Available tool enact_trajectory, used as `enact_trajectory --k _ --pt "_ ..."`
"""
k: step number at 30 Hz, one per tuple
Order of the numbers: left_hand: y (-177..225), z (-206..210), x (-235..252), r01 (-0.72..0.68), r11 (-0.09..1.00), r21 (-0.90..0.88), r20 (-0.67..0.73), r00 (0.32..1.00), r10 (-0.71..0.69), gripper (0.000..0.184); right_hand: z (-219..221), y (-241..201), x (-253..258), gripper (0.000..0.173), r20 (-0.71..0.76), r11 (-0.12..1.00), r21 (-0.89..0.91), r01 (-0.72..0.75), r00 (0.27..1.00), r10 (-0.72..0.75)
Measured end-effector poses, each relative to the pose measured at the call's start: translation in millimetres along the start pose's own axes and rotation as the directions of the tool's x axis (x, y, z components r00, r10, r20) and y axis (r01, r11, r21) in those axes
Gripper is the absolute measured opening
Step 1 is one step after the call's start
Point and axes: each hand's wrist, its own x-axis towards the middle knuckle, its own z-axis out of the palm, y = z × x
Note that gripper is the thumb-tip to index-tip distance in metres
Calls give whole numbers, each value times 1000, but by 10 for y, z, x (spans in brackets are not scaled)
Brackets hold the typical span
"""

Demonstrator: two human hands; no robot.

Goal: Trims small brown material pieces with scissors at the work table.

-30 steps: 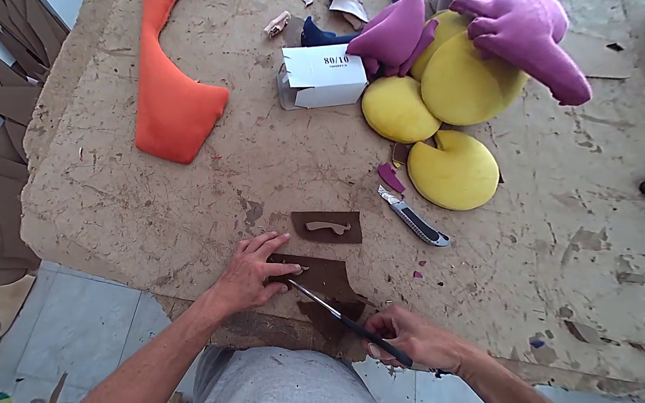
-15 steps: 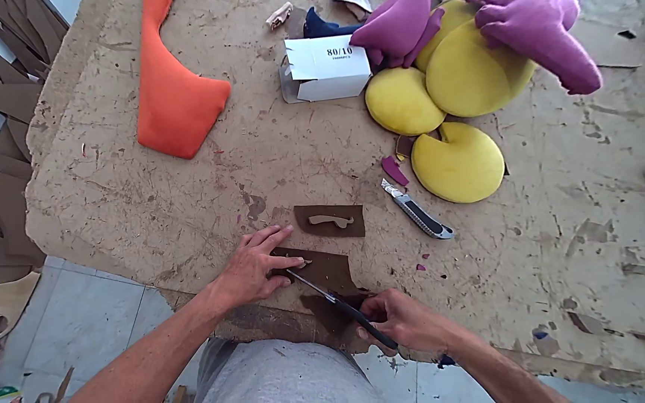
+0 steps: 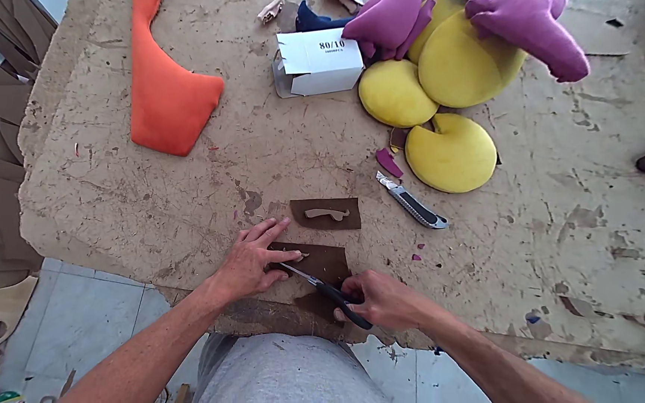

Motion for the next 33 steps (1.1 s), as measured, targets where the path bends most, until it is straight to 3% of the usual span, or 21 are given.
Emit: enact_trajectory --k 4,7,11,14,16,20,23,25,30,33 --pt "-4 -7 11 -6 1000 0 7 1000 6 41 33 -176 73 36 -41 997 -78 18 999 -21" --pt "-7 -12 6 -17 1000 -18 -6 1000 17 46 88 -354 103 41 -5 994 -106 8 1000 -8" --pt "-45 -12 -14 -56 998 -23 -66 996 54 82 212 -138 -239 53 -15 996 -86 30 999 -31" --pt "-62 -35 -107 -73 993 -98 -95 993 64 96 533 258 -679 63 -95 990 129 57 994 -45" --pt "-69 -66 -187 -61 984 -170 -97 994 44 88 757 375 -928 66 -112 907 413 80 993 -37" --pt "-92 -103 -171 -29 977 -209 -223 975 -19 51 1141 189 -1057 63 -191 566 811 147 981 20" --pt "-73 -69 -80 -175 984 -40 -319 935 153 25 1403 -52 -949 61 -193 365 915 171 981 23" --pt "-19 -22 -43 -277 959 54 -319 906 279 20 1595 -261 -864 61 -183 277 947 161 982 55" --pt "-31 154 72 -327 938 116 -250 904 346 24 2037 -734 -608 59 -232 121 971 208 940 251" --pt "-69 218 70 -352 926 135 -191 908 373 30 2107 -1009 -406 64 -269 101 963 250 878 397"
